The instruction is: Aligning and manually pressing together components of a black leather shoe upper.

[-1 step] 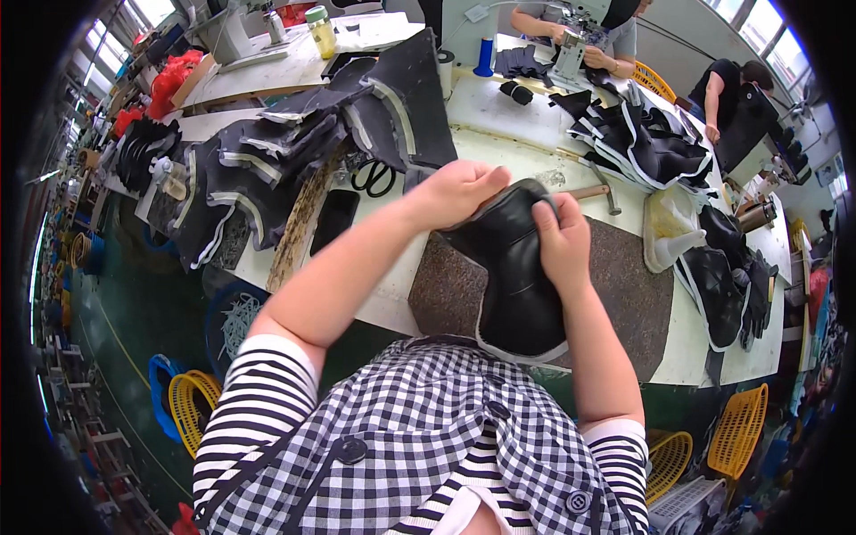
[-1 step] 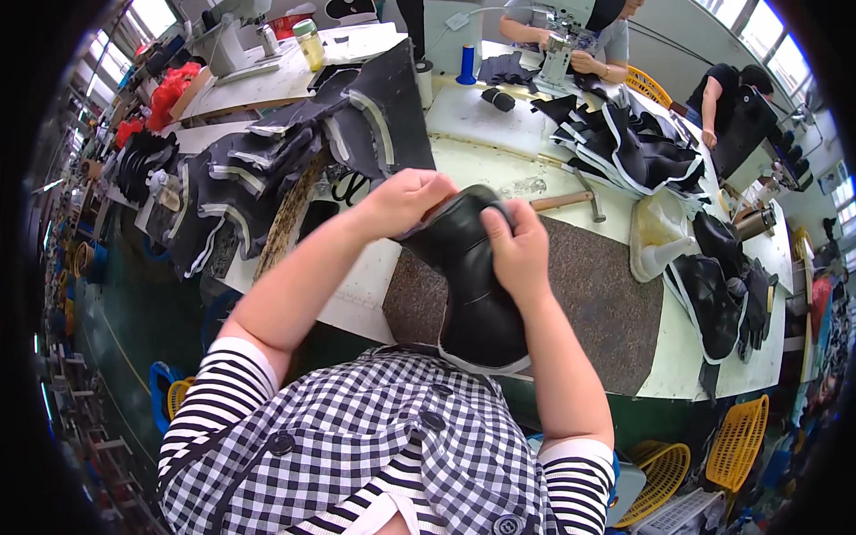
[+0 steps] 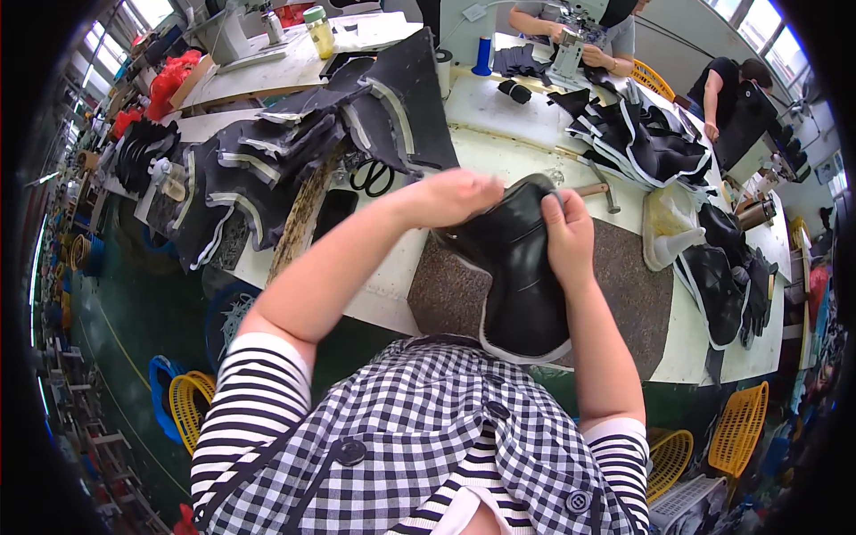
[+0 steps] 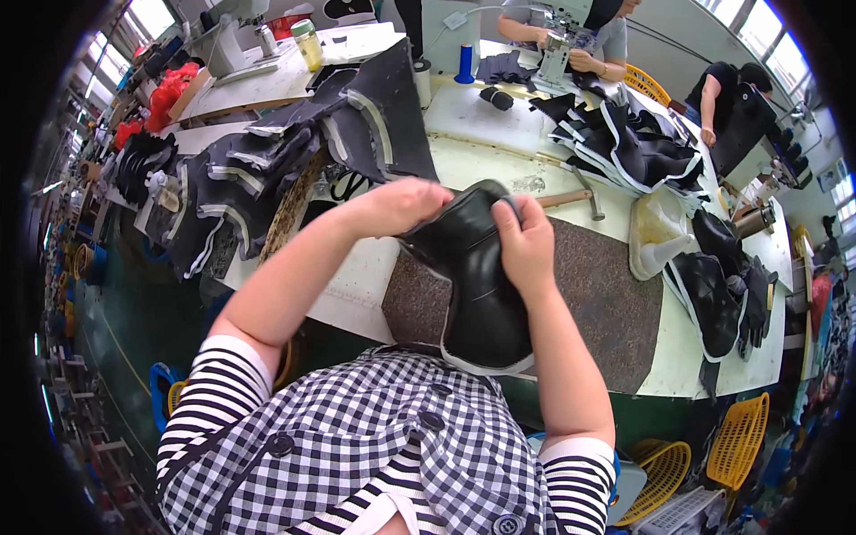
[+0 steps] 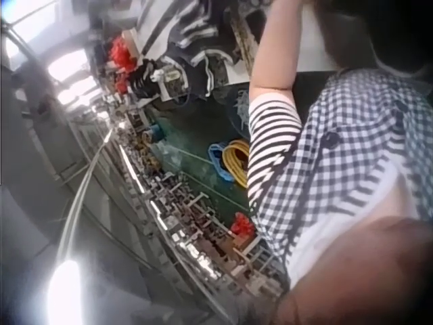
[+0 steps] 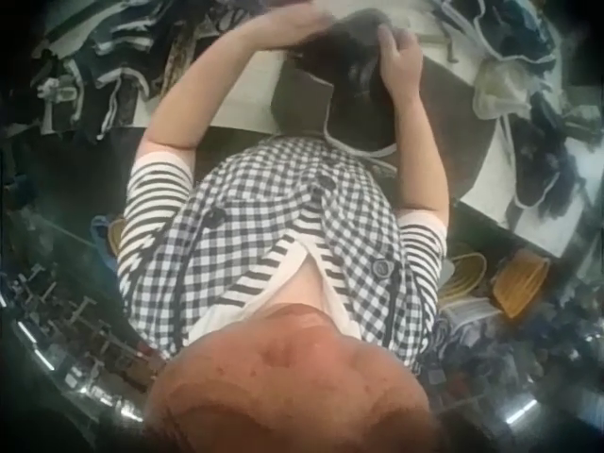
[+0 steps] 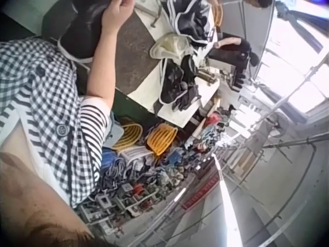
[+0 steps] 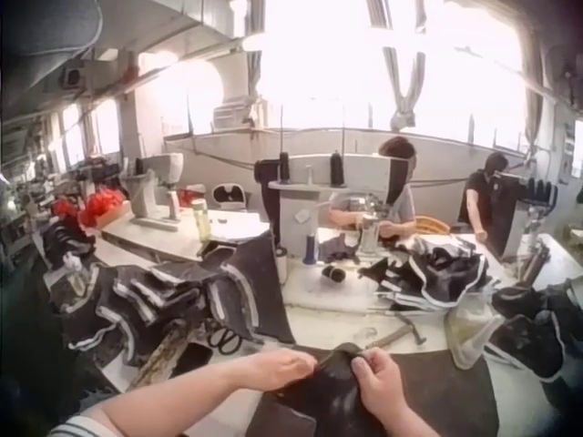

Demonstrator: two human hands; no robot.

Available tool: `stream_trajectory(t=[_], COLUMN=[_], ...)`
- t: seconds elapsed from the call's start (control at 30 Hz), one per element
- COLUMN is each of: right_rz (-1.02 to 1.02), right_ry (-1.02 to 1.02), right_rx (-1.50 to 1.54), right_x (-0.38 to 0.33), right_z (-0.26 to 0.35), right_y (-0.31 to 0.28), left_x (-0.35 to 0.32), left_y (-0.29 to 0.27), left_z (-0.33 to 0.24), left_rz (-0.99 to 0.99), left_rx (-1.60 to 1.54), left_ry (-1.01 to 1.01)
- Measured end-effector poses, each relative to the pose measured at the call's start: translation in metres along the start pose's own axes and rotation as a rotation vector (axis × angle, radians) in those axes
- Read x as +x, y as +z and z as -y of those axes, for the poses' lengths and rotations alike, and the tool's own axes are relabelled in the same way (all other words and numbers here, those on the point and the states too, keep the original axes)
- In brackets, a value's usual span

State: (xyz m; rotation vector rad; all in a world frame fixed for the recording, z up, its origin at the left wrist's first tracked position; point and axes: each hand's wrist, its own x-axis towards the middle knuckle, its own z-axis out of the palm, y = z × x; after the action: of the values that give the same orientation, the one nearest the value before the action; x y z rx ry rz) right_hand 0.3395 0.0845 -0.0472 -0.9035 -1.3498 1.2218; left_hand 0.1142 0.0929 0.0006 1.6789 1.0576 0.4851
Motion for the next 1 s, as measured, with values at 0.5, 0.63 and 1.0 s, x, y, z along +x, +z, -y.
stream_trajectory(t=[0.5, 0.63, 1.0], right_rz=[0.446, 0.076, 0.336], right_ry=[-0.435, -0.357, -0.258], right_rx=[-1.142, -0.964, -1.005], right_x=[0.016, -0.017, -0.14], right_z=[-0.097, -0.085, -0.132], right_y=[0.0, -0.011, 0.022], left_x=[0.0, -0.015, -0.008], left_y=[0.066, 0.061, 0.098], left_z=[0.014, 0.063, 0.087], left_rz=[0.533, 0.257, -0.148], left_rx=[0.885, 0.755, 0.589], left_ry=[-0.196, -0.26, -0.281])
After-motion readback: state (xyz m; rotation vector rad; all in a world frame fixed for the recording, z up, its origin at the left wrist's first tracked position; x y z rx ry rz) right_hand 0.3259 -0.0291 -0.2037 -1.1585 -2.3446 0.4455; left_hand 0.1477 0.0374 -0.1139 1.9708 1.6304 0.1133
